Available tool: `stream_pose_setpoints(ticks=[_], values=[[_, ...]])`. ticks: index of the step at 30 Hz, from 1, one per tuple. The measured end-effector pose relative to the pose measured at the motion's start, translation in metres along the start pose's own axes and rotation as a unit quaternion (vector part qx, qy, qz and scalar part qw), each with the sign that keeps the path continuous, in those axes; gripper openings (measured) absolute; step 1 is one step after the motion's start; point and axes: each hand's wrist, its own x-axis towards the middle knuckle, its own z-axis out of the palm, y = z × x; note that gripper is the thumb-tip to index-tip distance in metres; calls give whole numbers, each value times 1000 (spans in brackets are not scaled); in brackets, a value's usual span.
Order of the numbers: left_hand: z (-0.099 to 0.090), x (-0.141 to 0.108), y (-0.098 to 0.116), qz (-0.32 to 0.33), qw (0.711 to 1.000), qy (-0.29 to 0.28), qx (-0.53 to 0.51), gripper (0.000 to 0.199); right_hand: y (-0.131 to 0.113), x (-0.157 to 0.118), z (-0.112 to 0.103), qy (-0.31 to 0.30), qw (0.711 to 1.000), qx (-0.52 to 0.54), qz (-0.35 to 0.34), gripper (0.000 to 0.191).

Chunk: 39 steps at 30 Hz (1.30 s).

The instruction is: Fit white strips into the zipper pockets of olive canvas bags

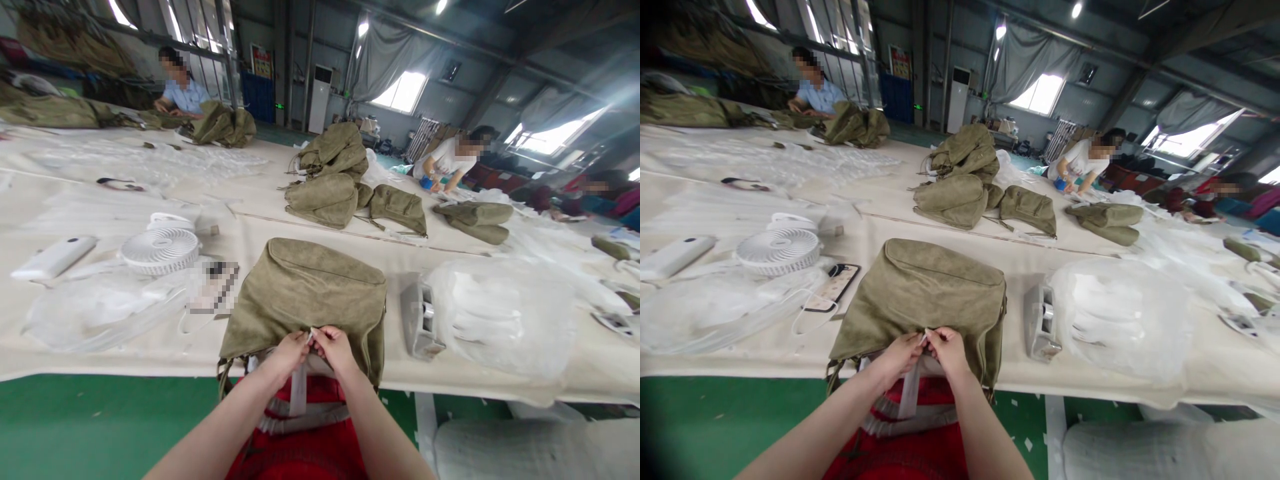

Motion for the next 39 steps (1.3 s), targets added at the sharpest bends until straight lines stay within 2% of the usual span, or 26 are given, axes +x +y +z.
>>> stream_pose_setpoints(ticks=[2,4,5,6,8,10,11,13,15,17,19,21,24,30,35,39], values=[[-5,-3,2,-50,982,-97,-154,21,-4,-2,-2,-3,1000,-3,27,39],[-10,-6,2,-90,936,-188,-284,14,-7,-4,-3,-5,999,-14,43,40],[-11,-7,2,-95,924,-211,-304,12,-9,-5,-3,-11,999,-16,40,41],[-11,-8,1,-90,926,-215,-298,13,-10,-7,-2,-21,999,-13,30,42],[-9,-9,0,-66,960,-180,-205,24,-9,-9,0,-51,999,-5,5,41],[-8,-9,1,-27,992,-122,-13,33,-7,-10,3,-56,998,-17,-21,36],[-9,-10,3,3,991,-86,103,32,-6,-11,3,-44,998,-33,-29,32],[-13,-10,10,75,947,-5,311,25,-4,-11,3,-19,997,-68,-42,27],[-19,-10,20,149,893,76,417,21,-2,-12,1,-13,993,-101,-58,27],[-25,-8,30,216,866,107,439,23,0,-12,-2,-12,991,-117,-66,28],[-28,-2,39,283,851,90,434,25,2,-11,-6,10,994,-95,-46,31],[-28,5,46,320,834,71,443,27,4,-10,-9,34,998,-48,-4,33],[-21,16,53,323,802,68,498,25,5,-8,-12,47,998,-13,31,34],[8,24,67,362,684,33,633,13,11,-8,-17,106,994,19,6,25],[26,30,74,366,625,50,688,16,15,-6,-21,106,994,-19,10,18],[29,36,68,373,586,52,717,18,14,-3,-26,113,993,-21,30,18]])
